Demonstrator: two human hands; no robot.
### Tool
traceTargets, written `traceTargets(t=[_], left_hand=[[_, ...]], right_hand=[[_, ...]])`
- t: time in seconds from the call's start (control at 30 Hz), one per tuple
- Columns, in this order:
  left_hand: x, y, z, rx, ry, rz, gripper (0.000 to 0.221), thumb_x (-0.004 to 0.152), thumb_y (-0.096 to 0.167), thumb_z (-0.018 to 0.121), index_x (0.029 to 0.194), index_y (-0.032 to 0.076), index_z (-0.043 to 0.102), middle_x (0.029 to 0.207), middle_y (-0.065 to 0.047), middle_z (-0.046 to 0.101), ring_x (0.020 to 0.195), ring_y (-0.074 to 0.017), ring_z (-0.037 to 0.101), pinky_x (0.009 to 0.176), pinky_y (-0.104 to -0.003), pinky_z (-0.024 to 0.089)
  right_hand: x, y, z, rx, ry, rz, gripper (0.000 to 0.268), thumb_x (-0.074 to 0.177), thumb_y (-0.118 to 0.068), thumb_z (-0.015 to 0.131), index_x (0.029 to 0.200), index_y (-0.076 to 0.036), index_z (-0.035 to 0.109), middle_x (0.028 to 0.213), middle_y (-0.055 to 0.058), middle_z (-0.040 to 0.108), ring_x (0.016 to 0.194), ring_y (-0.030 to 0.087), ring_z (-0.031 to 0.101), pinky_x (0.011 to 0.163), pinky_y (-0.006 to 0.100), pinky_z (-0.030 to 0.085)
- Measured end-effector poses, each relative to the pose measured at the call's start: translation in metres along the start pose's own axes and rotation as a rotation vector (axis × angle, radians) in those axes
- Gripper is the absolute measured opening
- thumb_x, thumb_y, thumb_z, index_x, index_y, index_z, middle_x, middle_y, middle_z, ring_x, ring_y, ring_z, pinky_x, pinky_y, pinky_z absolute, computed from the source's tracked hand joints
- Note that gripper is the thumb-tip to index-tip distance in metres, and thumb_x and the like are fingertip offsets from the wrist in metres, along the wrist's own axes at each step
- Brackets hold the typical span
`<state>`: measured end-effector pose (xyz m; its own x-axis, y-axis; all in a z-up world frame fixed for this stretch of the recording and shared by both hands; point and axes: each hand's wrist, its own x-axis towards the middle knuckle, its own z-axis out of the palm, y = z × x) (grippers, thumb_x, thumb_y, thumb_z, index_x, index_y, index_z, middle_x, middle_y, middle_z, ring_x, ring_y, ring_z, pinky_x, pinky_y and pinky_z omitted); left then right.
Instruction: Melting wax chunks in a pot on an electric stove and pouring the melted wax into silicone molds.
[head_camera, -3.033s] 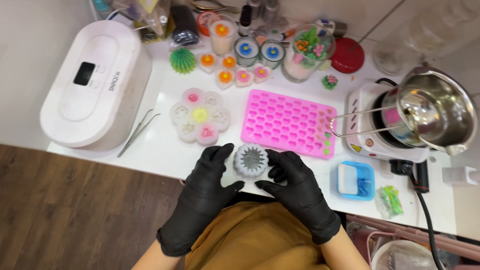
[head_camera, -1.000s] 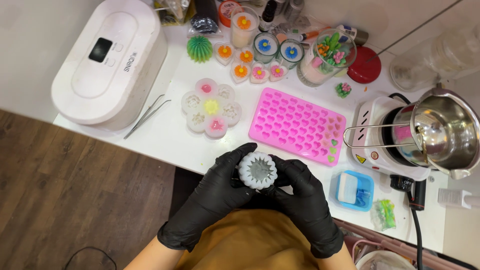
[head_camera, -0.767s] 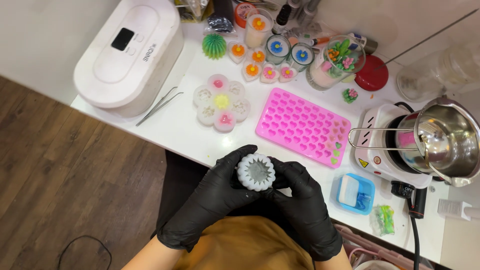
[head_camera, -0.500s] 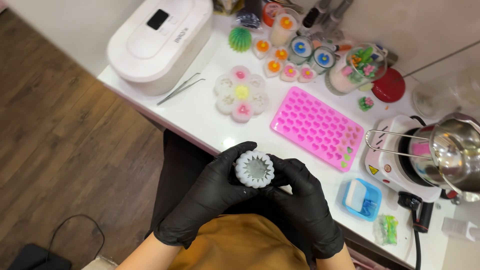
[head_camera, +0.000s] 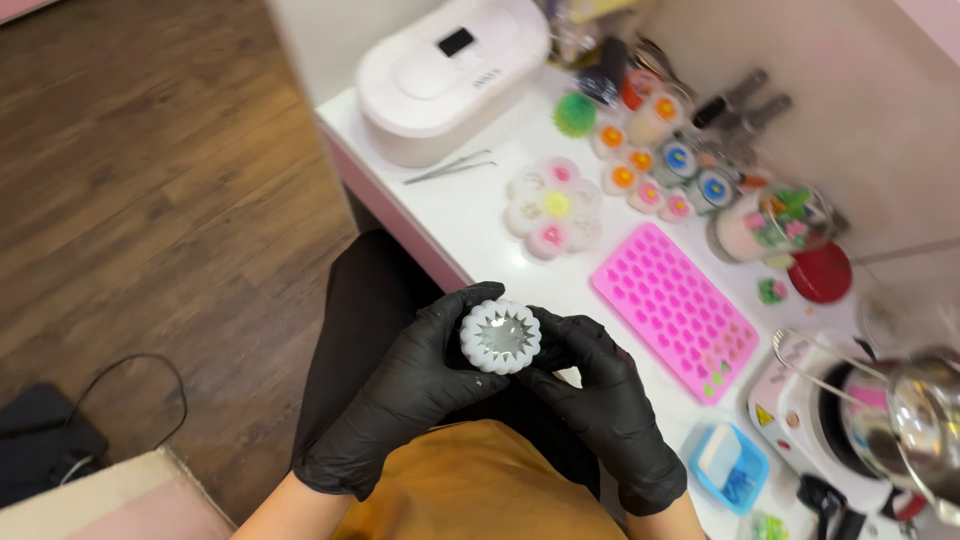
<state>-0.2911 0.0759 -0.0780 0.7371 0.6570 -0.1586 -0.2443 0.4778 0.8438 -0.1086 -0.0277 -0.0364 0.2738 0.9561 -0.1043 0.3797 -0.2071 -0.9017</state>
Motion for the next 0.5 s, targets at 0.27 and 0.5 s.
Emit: traceTargets(t=[0.27,0.5], left_hand=[[-0.035,0.026,-0.032,0.112,0.207,0.116,0.078,0.075,0.008,0.086,0.145,0.005,0.052,0.132,-0.005,0.066,0.119,-0.0152,0.064,0.101,-0.034,0.057],[-0.050,0.063,-0.073,0.089,0.308,0.147,0.076,0.078,0.009,0.085,0.146,0.007,0.051,0.135,-0.004,0.063,0.124,-0.0142,0.062,0.105,-0.032,0.054]], right_hand=[[0.034,-0.021,0.037,0.057,-0.162,0.020,0.065,0.076,0.007,0.078,0.138,-0.009,0.065,0.108,0.004,0.070,0.100,0.015,0.071,0.091,0.030,0.058],[0.070,-0.026,0.064,-0.017,-0.150,-0.007,0.061,0.079,0.003,0.077,0.137,-0.009,0.064,0.116,0.002,0.070,0.107,0.012,0.071,0.091,0.029,0.058]])
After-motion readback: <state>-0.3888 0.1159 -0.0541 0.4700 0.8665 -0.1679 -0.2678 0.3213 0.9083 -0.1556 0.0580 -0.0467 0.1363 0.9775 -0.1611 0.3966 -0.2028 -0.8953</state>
